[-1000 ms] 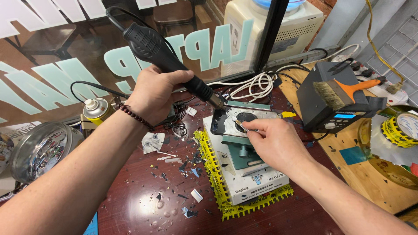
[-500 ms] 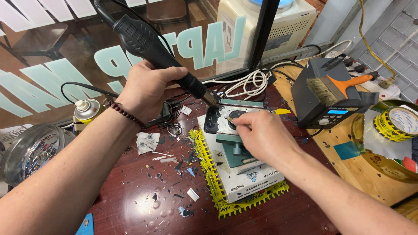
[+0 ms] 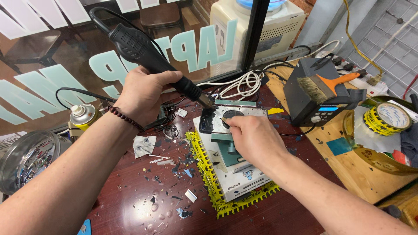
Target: The person uses a hot air gun and a soldering iron to work on a small electronic device clamped in a vise. They repeatedly apply heat and solder to the device's surface, occasionally brushing away debris.
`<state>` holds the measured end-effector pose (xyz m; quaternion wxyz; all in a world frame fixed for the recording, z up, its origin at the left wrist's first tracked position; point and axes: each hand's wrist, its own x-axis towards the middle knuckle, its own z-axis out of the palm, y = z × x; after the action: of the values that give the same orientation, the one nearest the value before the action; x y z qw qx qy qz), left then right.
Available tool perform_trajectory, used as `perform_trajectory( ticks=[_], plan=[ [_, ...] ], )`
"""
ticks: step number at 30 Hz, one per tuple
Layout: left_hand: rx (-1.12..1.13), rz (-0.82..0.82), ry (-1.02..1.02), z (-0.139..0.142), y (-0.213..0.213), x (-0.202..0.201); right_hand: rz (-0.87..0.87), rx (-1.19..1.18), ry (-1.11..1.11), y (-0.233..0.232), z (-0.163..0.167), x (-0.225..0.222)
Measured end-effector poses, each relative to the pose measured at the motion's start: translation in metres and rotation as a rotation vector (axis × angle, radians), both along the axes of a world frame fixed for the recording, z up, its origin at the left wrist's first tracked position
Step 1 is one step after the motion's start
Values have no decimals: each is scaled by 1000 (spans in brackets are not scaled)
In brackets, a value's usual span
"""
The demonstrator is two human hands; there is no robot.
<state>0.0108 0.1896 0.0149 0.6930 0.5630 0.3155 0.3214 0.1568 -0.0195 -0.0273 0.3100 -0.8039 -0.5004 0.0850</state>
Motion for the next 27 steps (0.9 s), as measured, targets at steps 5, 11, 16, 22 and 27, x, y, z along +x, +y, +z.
perform_trajectory(
  ticks=[5, 11, 16, 22, 27],
  plan=[
    [-26, 14, 4, 3, 2, -5, -13, 10, 104, 2, -27, 10],
    [-47, 47, -5, 2, 0, 2, -79, -23, 693, 9, -23, 28],
    [-70, 86, -29, -3, 3, 1, -200, -26, 1155, 9, -21, 48],
    [-81, 100, -32, 0, 7, -28, -88, -18, 285, -7, -28, 36],
    [-79, 132, 3, 4, 6, -43, -13, 11, 113, -8, -22, 22]
  ],
)
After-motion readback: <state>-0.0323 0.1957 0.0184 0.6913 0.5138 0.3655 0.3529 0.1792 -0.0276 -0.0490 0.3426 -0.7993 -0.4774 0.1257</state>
